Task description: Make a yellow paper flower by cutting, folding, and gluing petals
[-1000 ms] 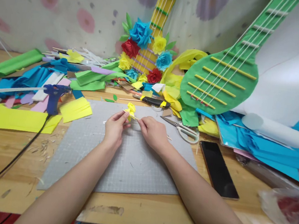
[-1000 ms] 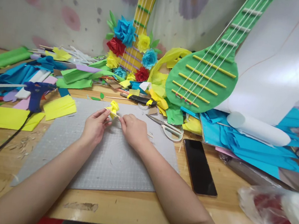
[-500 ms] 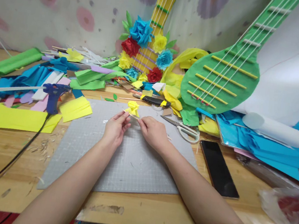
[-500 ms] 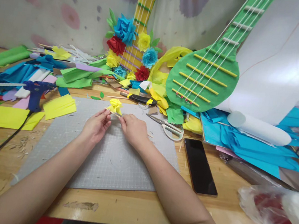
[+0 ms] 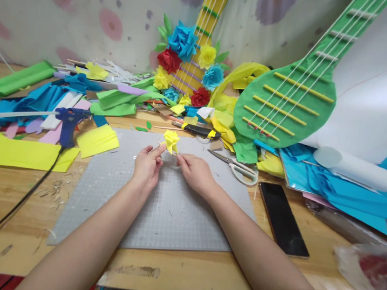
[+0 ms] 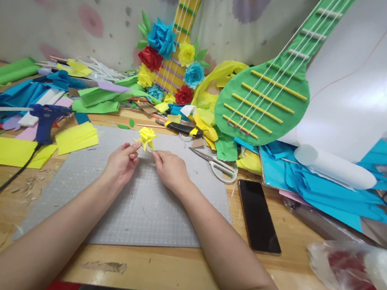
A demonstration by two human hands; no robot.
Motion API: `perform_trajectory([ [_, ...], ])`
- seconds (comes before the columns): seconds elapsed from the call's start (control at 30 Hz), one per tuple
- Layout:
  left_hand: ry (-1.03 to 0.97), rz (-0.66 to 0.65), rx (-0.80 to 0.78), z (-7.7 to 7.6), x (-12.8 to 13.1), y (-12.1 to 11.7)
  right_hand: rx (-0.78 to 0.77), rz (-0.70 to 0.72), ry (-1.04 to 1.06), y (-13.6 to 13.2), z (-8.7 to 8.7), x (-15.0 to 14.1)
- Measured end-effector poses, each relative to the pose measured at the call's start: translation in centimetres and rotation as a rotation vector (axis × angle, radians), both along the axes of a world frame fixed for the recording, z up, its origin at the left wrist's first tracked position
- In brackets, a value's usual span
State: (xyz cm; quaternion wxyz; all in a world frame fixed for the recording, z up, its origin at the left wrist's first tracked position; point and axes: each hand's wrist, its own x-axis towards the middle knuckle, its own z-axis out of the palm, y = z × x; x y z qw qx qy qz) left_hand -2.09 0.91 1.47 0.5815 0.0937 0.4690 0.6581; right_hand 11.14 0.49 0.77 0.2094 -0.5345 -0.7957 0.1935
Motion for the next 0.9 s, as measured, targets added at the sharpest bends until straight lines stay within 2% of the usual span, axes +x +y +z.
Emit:
perform_trajectory([
  [0.2, 0.004, 0.013, 0.043, 0.02, -0.13, 0.08, -0.013, -0.019, 0.023, -0.04, 0.14, 0.04],
  [0.33, -0.042, 0.005, 0.067, 0.02, -0.46, 0.29, -0.014, -0.080, 0.070, -0.26, 0.18, -0.04],
  [0.63, -0.089, -0.043, -0.017, 0.41, -0.39, 0.21, 0.007, -0.077, 0.036, -0.09, 0.20, 0.19],
  [0.9, -0.053, -0.032, 0.009, 0.79, -0.36, -0.19, -0.001, -0.110, 0.020, -0.28, 0.72, 0.07],
])
